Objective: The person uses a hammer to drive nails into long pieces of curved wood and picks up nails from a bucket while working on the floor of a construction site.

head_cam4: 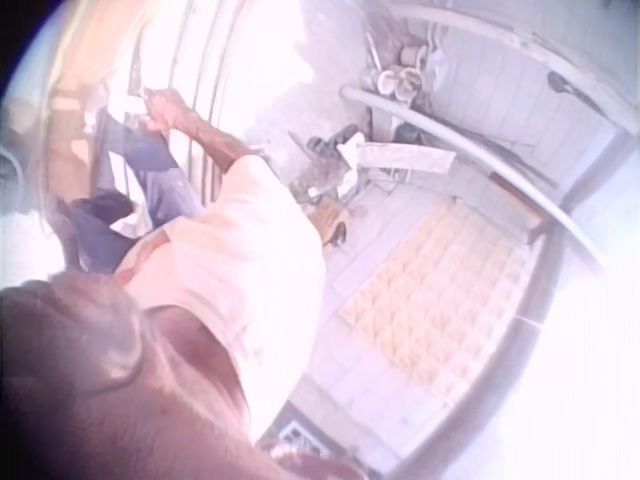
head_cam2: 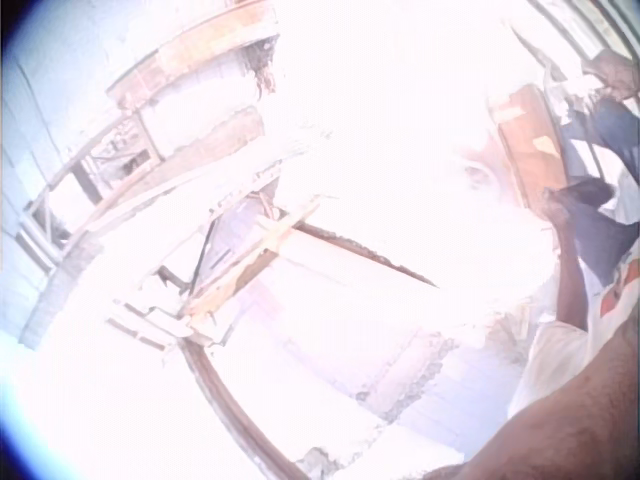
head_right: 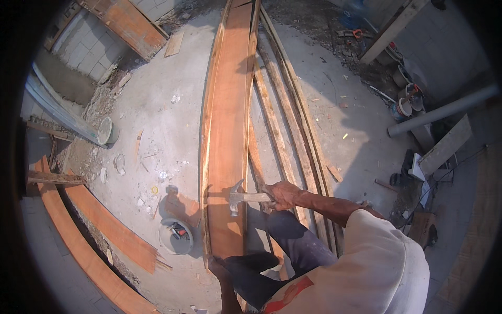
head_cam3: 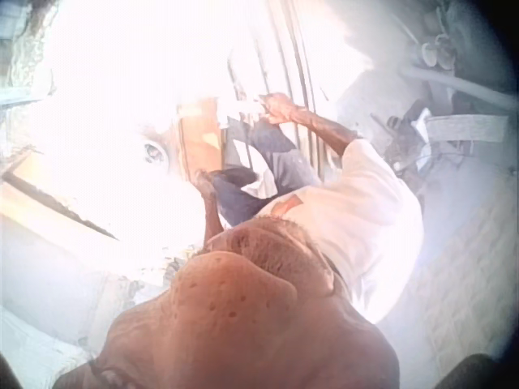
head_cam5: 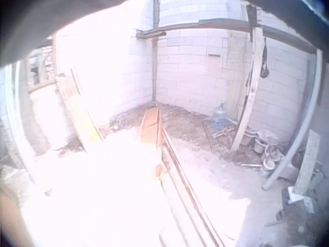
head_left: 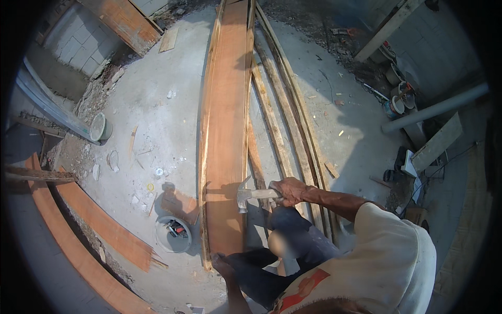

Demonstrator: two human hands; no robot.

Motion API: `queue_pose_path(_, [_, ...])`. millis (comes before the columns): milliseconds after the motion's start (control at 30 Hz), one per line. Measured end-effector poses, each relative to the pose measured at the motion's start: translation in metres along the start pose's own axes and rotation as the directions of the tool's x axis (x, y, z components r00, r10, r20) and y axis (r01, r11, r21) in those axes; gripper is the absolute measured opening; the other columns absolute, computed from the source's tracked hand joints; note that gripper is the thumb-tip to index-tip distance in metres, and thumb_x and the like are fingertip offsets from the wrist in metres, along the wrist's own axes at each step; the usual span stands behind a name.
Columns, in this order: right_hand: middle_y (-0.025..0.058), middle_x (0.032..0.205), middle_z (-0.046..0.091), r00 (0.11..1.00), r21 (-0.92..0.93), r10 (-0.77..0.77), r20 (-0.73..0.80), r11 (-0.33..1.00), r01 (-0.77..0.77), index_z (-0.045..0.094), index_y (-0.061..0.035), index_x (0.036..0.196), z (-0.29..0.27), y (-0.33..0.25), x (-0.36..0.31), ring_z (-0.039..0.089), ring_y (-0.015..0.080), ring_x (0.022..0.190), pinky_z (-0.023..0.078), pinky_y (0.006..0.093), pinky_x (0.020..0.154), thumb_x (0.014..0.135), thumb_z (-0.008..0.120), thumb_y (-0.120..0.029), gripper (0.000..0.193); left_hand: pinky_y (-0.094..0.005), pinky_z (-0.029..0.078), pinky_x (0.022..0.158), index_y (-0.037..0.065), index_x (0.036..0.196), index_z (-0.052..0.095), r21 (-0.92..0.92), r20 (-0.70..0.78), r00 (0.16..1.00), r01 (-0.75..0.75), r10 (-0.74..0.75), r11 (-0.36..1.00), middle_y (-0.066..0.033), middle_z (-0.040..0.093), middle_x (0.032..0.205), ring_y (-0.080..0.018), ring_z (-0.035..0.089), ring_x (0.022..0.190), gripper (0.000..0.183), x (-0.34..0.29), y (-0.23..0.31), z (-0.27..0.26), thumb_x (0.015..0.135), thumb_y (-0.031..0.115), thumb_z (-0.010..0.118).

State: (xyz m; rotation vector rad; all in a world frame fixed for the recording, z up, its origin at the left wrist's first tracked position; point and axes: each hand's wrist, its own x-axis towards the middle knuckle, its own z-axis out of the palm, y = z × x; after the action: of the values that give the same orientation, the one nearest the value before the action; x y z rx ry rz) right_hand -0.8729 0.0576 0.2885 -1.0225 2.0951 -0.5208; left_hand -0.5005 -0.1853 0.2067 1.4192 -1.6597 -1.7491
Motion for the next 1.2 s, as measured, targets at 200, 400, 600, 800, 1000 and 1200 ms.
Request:
queue_pose_path(200, [0.0250,0.097,0.074,0.955,0.417,0.260,-0.143,0.891,-0.180,0.060,0.0013,0.131,-0.071,-0.076,-0.190,0.073,0.0405,0.098,0.056,0.0490,0.089,0.091,0.075,-0.046,0.064,-0.0251,0.033,0.051,0.009,0.096,0.060,0.025,0.561,0.692,0.534,-0.454,0.845,0.0065,0.040,0.068,-0.0064,0.039,0.054,0.040,-0.126,0.184,0.107,0.113,0.043,0.048])
queue_pose_path(400, [0.0187,0.096,0.075,0.768,0.706,0.634,-0.093,0.586,-0.398,0.070,0.0048,0.114,-0.121,-0.114,-0.319,0.071,0.0297,0.092,0.054,0.0431,0.087,0.092,0.078,-0.046,0.056,-0.0246,0.031,0.051,0.001,0.108,0.064,0.180,0.784,0.445,0.504,-0.433,0.845,0.0080,0.037,0.069,-0.0041,0.035,0.055,0.037,-0.188,0.318,0.199,0.113,0.034,0.048])
queue_pose_path(600, [0.0167,0.086,0.069,0.692,0.661,0.712,-0.118,0.576,-0.481,0.075,-0.0066,0.119,-0.023,-0.041,-0.423,0.068,0.0300,0.082,0.053,0.0450,0.076,0.089,0.080,-0.026,0.036,-0.0263,0.039,0.060,0.000,0.119,0.060,0.092,0.855,0.387,0.543,-0.346,0.835,0.0058,0.043,0.078,-0.0061,0.042,0.063,0.036,-0.162,0.360,0.231,0.113,0.034,0.048])
queue_pose_path(800, [-0.0002,0.061,0.052,0.578,-0.322,-0.153,-0.802,0.925,-0.203,0.068,-0.0116,0.088,-0.021,-0.043,-0.466,0.051,0.0156,0.049,0.046,0.0310,0.053,0.103,0.067,-0.039,0.032,-0.0302,0.044,0.069,0.006,0.119,0.059,-0.014,0.778,0.559,0.471,-0.287,0.882,0.0017,0.051,0.087,-0.0116,0.050,0.074,0.025,-0.118,0.414,0.251,0.108,0.028,0.053])
queue_pose_path(1000, [0.0001,0.075,0.054,0.699,-0.701,-0.151,-0.699,0.335,-0.629,0.071,-0.0131,0.100,-0.039,-0.006,-0.452,0.053,0.0073,0.058,0.049,0.0256,0.061,0.107,0.058,-0.049,0.038,-0.0328,0.050,0.080,0.008,0.123,0.060,0.032,0.607,0.729,0.377,-0.318,0.926,-0.0004,0.060,0.097,-0.0145,0.058,0.087,0.025,-0.074,0.444,0.313,0.107,0.026,0.055])
queue_pose_path(1200, [-0.0001,0.073,0.049,0.653,-0.331,0.030,-0.757,0.844,-0.422,0.071,-0.0087,0.124,-0.164,0.043,-0.356,0.050,0.0145,0.059,0.048,0.0339,0.061,0.098,0.063,-0.003,0.028,-0.0327,0.051,0.083,0.004,0.131,0.058,-0.023,0.751,0.521,0.635,-0.406,0.772,-0.0022,0.060,0.103,-0.0139,0.059,0.089,0.029,-0.017,0.469,0.422,0.107,0.019,0.054])
